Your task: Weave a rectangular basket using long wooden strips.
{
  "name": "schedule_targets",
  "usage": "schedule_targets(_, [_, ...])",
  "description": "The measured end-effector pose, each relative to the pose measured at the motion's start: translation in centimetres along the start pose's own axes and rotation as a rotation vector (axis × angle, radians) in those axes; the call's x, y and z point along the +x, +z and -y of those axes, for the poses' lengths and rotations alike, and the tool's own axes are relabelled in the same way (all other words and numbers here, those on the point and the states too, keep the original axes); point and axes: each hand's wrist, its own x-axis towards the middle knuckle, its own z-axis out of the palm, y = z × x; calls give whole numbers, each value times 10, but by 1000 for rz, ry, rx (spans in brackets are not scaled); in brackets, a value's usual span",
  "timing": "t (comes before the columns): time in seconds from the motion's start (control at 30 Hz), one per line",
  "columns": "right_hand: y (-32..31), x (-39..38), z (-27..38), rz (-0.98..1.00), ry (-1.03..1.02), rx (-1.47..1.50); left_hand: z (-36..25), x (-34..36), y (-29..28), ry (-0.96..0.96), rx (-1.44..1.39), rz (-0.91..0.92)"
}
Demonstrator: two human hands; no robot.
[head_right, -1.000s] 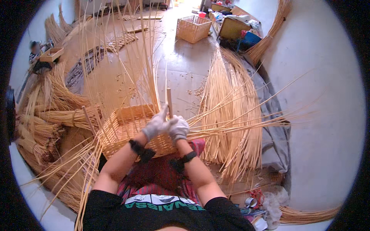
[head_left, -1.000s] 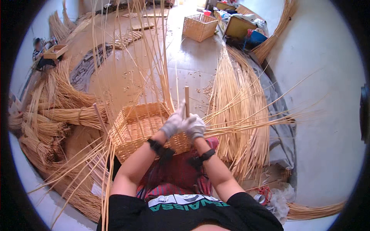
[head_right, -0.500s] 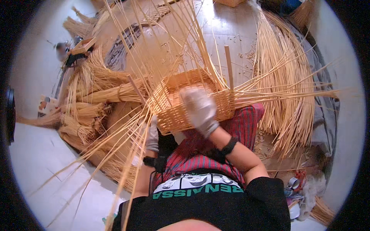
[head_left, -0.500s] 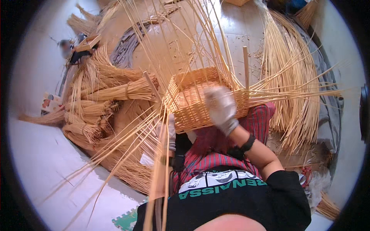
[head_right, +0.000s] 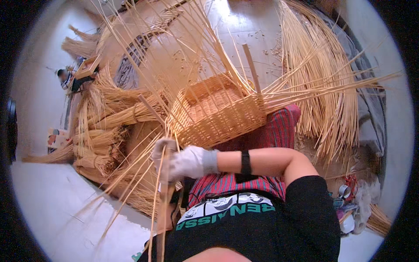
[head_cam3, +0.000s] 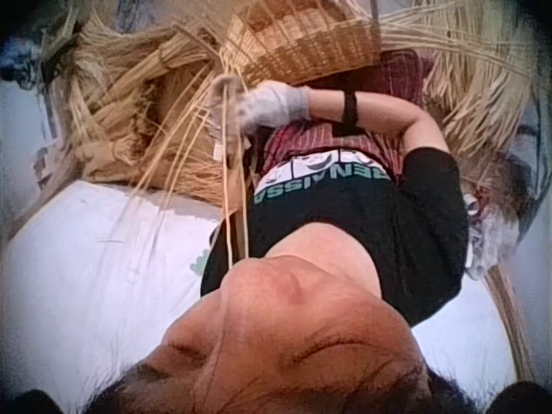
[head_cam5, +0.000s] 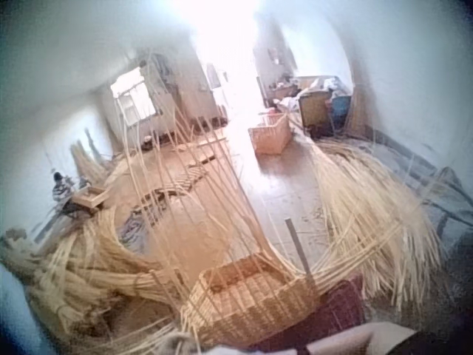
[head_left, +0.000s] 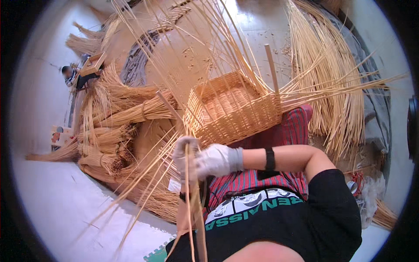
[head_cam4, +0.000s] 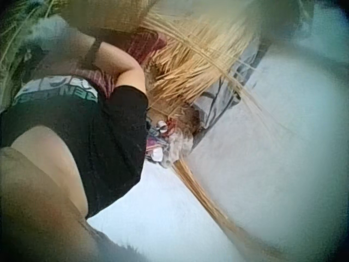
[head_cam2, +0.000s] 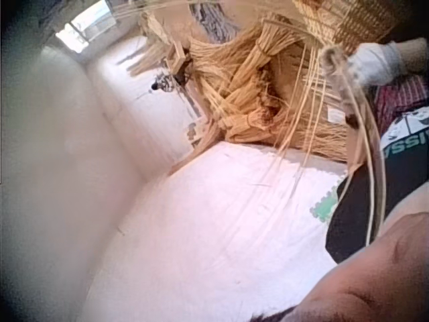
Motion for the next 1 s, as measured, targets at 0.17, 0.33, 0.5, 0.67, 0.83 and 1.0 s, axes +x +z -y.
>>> schedule_targets(0.17, [-33,-19,-62,-1062,502,-64,-10,-21,18,-427,-339,-276])
schedule_targets(0.33, [3,-80,-106,-1380,609,544,-8,-33,62,-440,-229,4])
schedule_targets(0.5, [25,-95,-111,-1473,653,639,0,-2,93,-311,-80,55])
schedule_targets(0.67, [-3,-77,-102,-1354,886,669,26,56,85,-684,-302,166])
schedule_targets(0.83, [-58,31,-139,-643,457,-674,29,55,93,-836,-406,48])
schedule_targets(1.0, [-64,43,-135,-842,781,-102,40,54,98,-790,-510,16])
